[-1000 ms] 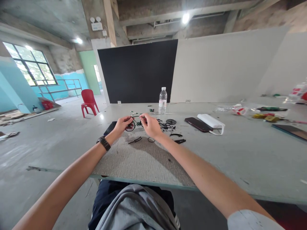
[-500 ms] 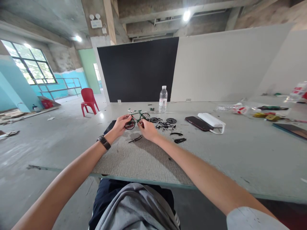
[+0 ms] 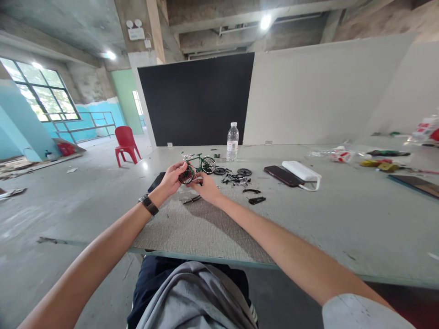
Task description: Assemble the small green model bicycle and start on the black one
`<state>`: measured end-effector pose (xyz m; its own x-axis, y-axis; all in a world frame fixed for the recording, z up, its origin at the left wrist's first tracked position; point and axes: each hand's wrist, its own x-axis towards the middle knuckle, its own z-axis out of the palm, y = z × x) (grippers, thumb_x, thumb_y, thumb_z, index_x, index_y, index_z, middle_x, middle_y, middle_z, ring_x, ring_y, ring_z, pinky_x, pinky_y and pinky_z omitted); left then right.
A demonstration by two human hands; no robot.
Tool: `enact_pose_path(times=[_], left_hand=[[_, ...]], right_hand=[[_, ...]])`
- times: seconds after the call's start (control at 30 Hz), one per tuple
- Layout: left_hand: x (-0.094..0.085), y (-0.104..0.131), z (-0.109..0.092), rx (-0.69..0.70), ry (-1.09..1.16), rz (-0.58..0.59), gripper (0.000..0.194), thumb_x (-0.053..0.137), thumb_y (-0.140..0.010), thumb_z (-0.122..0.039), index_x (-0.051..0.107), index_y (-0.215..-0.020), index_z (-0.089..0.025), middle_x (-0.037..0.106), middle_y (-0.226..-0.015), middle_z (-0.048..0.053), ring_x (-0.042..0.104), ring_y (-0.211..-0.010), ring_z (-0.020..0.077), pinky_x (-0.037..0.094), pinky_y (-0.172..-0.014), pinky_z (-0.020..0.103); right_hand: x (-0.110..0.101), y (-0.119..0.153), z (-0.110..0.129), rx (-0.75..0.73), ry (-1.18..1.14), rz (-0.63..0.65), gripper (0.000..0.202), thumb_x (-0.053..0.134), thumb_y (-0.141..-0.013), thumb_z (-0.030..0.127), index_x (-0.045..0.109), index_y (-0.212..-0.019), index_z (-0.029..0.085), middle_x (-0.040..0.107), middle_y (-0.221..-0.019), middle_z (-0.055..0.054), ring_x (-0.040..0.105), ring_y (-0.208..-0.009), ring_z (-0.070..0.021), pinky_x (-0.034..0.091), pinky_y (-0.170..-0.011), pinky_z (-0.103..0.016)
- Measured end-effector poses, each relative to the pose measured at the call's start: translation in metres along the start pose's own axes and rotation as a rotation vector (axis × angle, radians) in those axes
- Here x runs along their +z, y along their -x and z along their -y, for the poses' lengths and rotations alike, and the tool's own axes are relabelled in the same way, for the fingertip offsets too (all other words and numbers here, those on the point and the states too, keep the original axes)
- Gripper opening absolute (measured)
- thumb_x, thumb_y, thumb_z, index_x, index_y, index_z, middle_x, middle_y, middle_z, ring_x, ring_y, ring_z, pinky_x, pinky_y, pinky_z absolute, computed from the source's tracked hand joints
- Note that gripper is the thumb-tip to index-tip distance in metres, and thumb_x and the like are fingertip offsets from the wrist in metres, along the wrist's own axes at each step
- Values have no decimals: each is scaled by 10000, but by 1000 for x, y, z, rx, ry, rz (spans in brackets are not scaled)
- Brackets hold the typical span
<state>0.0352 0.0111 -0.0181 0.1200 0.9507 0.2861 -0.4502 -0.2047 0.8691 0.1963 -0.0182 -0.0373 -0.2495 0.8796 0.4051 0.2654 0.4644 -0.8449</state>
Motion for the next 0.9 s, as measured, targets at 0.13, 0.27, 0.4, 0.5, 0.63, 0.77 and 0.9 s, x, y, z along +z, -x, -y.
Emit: enact_pose_path(times=[0.13,0.27,0.4,0.5,0.63,0.77,0.9], left_hand=[[3,0,3,7,9,-18,456,943,-676,-422,695,-901,-114,707,-812,37,656,-702,133,524,-693,267],[4,0,6,22,-19,-60,415,927,-702,-406,699,-897,-120,693,-792,21,640,-688,125,513,-686,266],[3,-1,8,14,-76,-146,320,892,-752,-342,697,-877,-120,677,-779,12,614,-676,109,487,-674,253],[4,0,10,0,-92,-172,291,885,-755,-314,695,-866,-123,674,-777,10,607,-673,108,471,-651,244],[4,3,13,-27,-112,-156,311,890,-761,-336,694,-887,-130,677,-773,17,621,-674,119,468,-624,241],[1,3,18,-68,-153,-124,326,893,-771,-343,705,-915,-117,689,-789,38,625,-671,122,475,-621,244],[-1,2,19,-66,-157,-71,297,889,-779,-315,716,-905,-109,701,-822,44,633,-703,119,508,-706,262]], right_hand=[[2,3,-1,34,-35,9,238,745,-844,367,635,-995,220,760,-926,-49,705,-840,-219,559,-756,-366],[3,5,2,32,-75,42,220,723,-840,325,636,-1015,225,757,-874,-45,675,-757,-210,556,-687,-355],[4,3,1,-10,-30,36,116,627,-902,344,629,-950,238,749,-860,-51,683,-762,-217,567,-714,-379],[4,0,-2,4,32,-5,174,615,-922,407,608,-914,234,752,-918,-76,711,-834,-242,563,-785,-409],[0,0,-6,-47,216,-156,288,690,-878,478,543,-944,240,744,-965,-97,718,-921,-287,540,-821,-421],[-7,3,-5,-167,403,-147,279,660,-914,426,520,-1063,236,724,-1007,-93,703,-929,-287,527,-798,-401],[-16,1,-3,-301,599,-60,245,534,-1013,372,566,-1211,233,672,-1181,-125,685,-999,-282,523,-799,-381]])
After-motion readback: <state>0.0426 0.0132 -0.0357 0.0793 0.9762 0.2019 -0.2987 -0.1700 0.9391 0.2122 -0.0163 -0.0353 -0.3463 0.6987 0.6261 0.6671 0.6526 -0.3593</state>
